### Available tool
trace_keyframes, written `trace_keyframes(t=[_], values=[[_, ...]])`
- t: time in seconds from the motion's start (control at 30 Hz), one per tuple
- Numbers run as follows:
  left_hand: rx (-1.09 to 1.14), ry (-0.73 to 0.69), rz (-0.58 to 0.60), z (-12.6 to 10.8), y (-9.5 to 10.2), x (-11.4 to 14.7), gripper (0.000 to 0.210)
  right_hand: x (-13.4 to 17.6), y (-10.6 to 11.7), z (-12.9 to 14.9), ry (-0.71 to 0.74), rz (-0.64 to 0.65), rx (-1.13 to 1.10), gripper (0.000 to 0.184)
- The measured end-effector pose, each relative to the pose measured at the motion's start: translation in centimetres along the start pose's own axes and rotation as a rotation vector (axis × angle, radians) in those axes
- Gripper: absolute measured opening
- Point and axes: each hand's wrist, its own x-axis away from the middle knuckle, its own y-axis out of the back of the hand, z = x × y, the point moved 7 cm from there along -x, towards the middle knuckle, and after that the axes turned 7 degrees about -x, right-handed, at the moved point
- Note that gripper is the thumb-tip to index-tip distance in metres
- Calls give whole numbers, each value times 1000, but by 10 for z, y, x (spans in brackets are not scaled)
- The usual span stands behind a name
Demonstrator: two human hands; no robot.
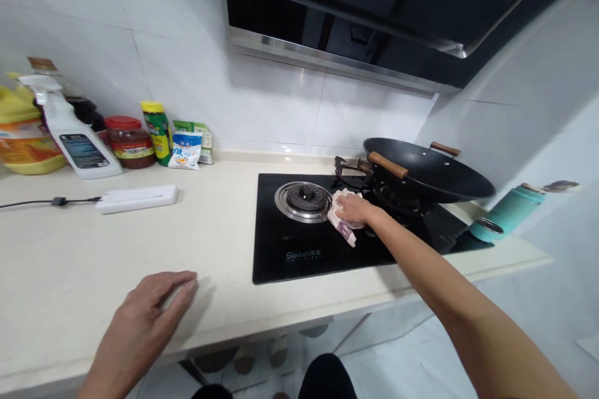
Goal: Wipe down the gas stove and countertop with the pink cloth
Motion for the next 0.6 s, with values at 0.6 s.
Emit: trace_keyframes(t=[0.6], values=[[-53, 40, 78, -4, -1, -1, 43, 167, -9, 241, 560, -346, -330, 42]])
